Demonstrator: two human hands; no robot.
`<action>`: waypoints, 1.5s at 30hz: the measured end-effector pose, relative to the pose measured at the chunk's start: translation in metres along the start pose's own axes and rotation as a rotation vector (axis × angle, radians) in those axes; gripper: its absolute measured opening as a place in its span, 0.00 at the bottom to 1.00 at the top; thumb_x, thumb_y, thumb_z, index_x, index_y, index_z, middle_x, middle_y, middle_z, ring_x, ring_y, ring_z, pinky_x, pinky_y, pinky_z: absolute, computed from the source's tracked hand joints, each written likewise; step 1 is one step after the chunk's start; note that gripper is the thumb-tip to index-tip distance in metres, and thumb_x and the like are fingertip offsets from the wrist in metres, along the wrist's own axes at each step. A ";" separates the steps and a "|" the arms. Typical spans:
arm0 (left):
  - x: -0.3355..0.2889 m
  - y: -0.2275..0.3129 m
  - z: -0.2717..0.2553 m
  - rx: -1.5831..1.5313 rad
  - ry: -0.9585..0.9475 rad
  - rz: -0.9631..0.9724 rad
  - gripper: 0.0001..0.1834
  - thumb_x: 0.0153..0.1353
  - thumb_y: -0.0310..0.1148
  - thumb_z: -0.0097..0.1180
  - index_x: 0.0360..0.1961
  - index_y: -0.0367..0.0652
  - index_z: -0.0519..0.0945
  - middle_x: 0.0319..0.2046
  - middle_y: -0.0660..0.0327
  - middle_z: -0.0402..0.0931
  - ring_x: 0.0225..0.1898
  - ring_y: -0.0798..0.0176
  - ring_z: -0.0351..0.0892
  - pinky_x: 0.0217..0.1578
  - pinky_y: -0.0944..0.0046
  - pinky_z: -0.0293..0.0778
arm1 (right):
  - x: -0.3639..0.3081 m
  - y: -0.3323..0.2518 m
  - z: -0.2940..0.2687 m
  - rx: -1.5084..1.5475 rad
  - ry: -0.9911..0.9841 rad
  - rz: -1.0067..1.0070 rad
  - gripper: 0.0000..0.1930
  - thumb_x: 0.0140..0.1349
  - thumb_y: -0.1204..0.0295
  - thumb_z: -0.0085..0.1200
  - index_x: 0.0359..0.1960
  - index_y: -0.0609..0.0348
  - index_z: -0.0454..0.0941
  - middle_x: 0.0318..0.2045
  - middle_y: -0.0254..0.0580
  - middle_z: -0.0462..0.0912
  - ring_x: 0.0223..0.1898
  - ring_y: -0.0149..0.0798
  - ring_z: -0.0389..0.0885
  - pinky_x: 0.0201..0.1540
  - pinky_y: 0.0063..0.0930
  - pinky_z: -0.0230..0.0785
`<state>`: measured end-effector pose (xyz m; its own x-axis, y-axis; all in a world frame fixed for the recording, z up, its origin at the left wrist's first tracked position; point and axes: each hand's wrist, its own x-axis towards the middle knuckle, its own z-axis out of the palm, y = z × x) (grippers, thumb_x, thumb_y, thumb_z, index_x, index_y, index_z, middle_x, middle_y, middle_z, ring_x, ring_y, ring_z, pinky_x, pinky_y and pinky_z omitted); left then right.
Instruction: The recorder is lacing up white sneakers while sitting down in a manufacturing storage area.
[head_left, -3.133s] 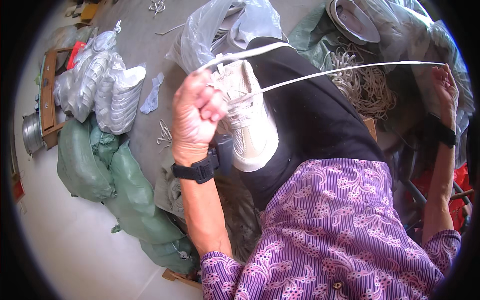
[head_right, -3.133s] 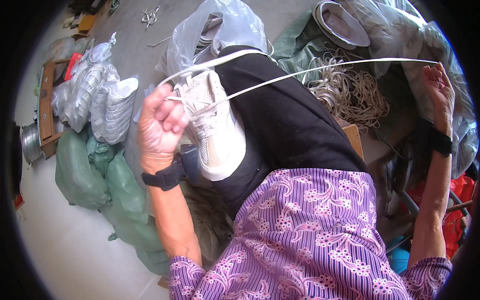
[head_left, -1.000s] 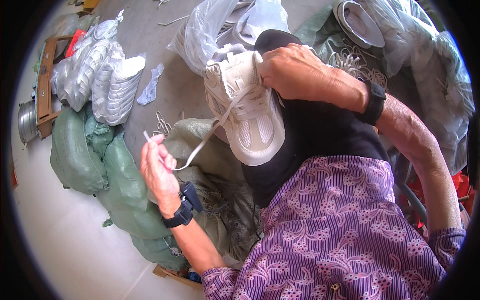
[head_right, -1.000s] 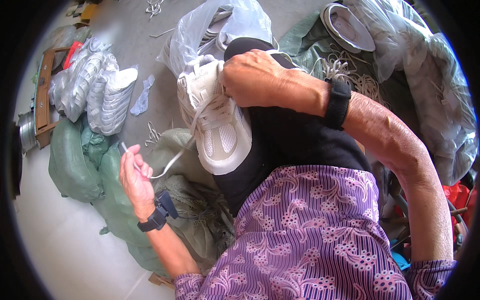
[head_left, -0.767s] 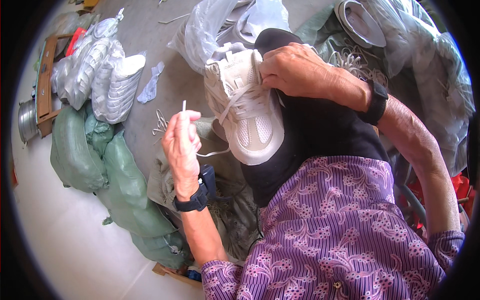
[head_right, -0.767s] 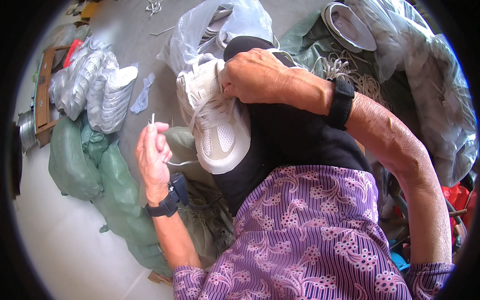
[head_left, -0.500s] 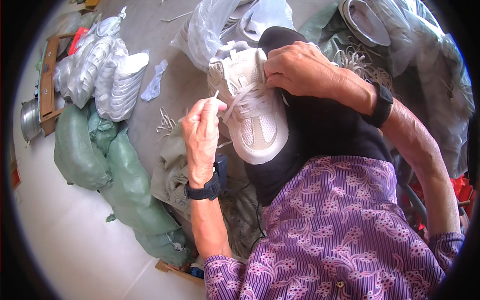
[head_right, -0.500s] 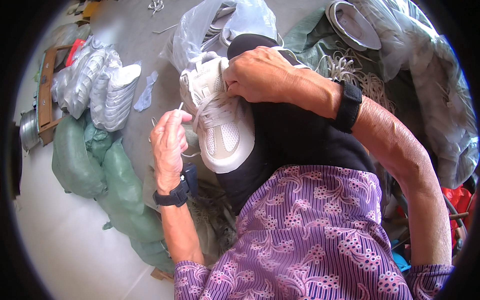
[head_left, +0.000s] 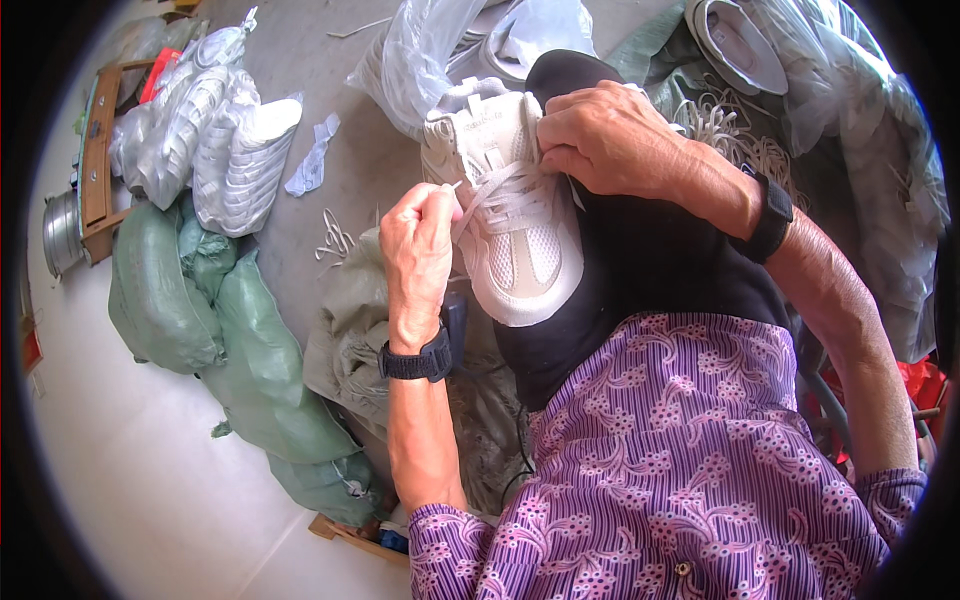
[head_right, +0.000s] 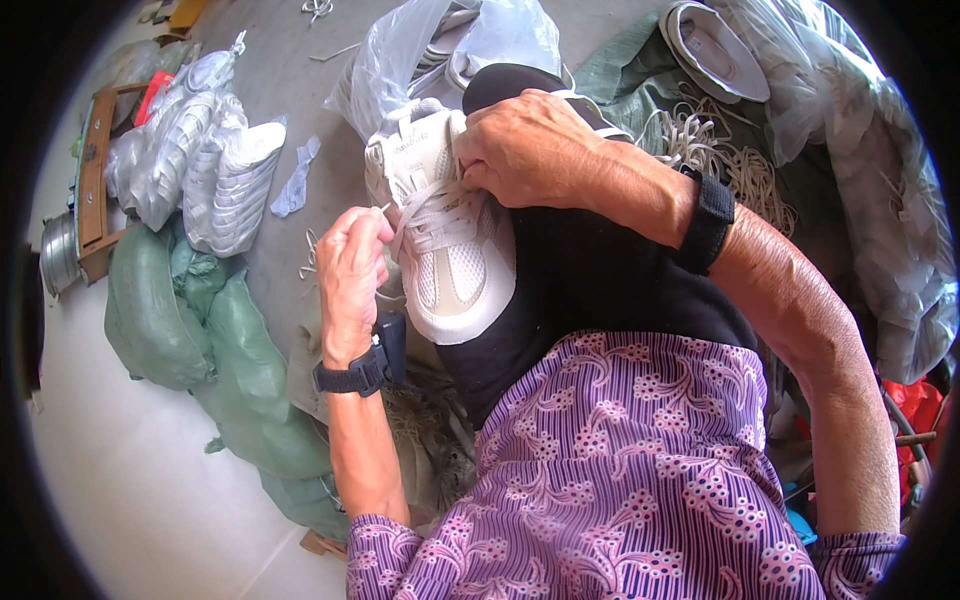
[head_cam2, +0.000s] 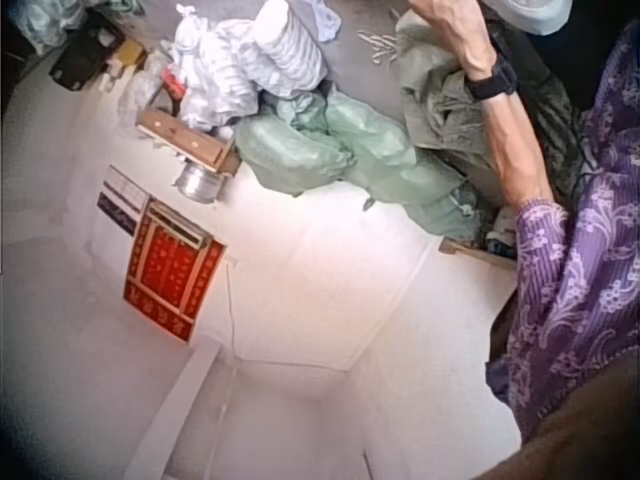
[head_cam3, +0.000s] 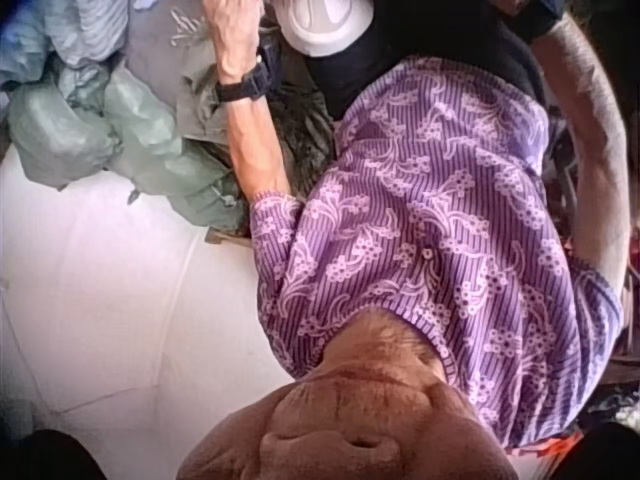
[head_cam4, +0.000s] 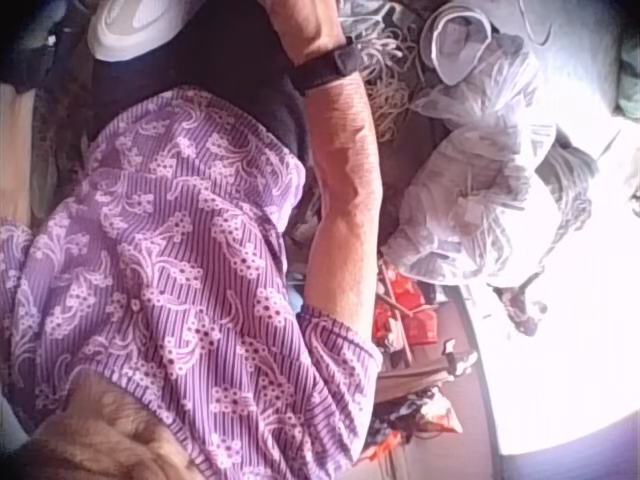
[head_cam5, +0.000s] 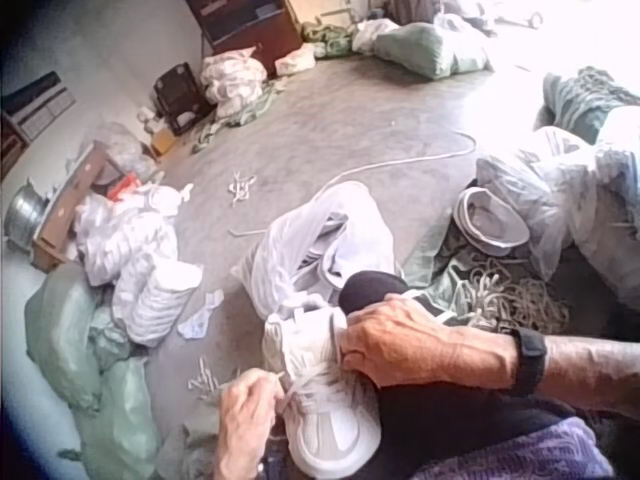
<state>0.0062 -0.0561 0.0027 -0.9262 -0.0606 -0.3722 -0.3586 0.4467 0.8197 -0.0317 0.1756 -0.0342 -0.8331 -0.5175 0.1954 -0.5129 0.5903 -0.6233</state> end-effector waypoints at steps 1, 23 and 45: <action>0.001 0.001 0.003 0.095 0.045 0.125 0.14 0.60 0.34 0.50 0.21 0.35 0.73 0.15 0.67 0.61 0.19 0.72 0.59 0.21 0.66 0.57 | 0.000 0.000 0.000 -0.004 -0.001 0.001 0.08 0.50 0.68 0.58 0.22 0.59 0.76 0.24 0.41 0.77 0.30 0.48 0.78 0.32 0.40 0.69; 0.006 0.000 0.017 0.161 0.149 0.256 0.16 0.60 0.33 0.50 0.18 0.35 0.70 0.13 0.56 0.65 0.17 0.64 0.65 0.21 0.60 0.64 | -0.001 -0.003 -0.005 -0.037 0.012 -0.045 0.07 0.53 0.69 0.55 0.24 0.59 0.76 0.25 0.43 0.76 0.31 0.49 0.77 0.34 0.41 0.69; -0.003 -0.027 0.020 -0.452 -0.038 0.003 0.15 0.65 0.45 0.49 0.25 0.48 0.69 0.16 0.75 0.58 0.15 0.78 0.54 0.16 0.75 0.50 | 0.063 -0.036 0.021 -0.092 -0.191 -0.159 0.07 0.51 0.71 0.55 0.32 0.51 0.83 0.36 0.33 0.77 0.45 0.41 0.71 0.50 0.42 0.60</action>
<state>0.0210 -0.0500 -0.0266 -0.9253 -0.0230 -0.3786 -0.3789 0.0113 0.9254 -0.0615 0.1082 -0.0155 -0.6904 -0.7110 0.1333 -0.6583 0.5412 -0.5232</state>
